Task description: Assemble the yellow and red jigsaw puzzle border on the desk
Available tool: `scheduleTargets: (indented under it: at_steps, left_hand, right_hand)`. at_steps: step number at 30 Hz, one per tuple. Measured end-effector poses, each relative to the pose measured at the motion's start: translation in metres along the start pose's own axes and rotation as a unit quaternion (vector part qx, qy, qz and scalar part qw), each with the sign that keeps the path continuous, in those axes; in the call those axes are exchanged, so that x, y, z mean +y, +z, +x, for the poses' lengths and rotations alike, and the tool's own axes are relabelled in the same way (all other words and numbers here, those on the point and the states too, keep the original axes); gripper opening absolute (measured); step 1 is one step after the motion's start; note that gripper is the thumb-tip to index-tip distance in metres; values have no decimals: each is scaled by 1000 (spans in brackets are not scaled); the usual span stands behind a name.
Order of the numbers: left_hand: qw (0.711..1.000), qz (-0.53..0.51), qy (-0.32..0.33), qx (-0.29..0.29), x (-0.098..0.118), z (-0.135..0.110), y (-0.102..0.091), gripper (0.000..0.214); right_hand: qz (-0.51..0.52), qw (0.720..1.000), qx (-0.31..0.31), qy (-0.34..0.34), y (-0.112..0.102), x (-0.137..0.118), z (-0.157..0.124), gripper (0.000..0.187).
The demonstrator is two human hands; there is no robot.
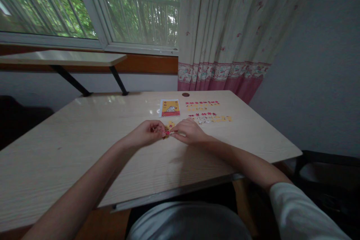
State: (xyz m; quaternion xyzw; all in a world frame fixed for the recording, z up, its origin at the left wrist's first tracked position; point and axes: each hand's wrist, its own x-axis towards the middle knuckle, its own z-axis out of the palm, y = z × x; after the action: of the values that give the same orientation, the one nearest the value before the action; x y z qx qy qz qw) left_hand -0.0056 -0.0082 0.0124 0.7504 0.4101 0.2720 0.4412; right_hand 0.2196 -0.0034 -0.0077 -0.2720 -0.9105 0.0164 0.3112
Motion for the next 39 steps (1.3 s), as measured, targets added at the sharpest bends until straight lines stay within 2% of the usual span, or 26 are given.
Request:
scheduleTargets:
  at_steps: [6,10,20,26,30,32,34,37,39]
  left_hand:
    - [997,-76,-31,1,-3,4,2,34]
    - [995,-89,-43,2,-2,4,4,32]
    - [992,-113,-47,-3,-2,5,7,31]
    - [985,-166,-24,30,2,7,12,33]
    - [977,-200,-6,70,0,9,12,37]
    - [980,-175,-5,93,-2,9,10,37]
    - [987,-103,-7,121,-5,8,7,31]
    - [987,85,-12,136,-8,6,1,24]
    - [967,224,-14,120,-9,4,-2,24]
  right_hand:
    - [-22,999,40,0,-2,1,0,20]
    - [-28,998,62,-13,-1,1,0,23]
    - [-49,996,64,-32,-1,2,0,25]
    - [-70,993,78,-59,-2,3,0,24]
    - [-66,993,82,-50,-10,5,0,21]
    - [-67,992,102,-29,-17,10,0,21]
    - [-68,989,134,-8,-25,19,-2,23]
    - [-66,982,175,23,-35,36,-4,25]
    - [-68,978,193,45,-40,46,-7,26]
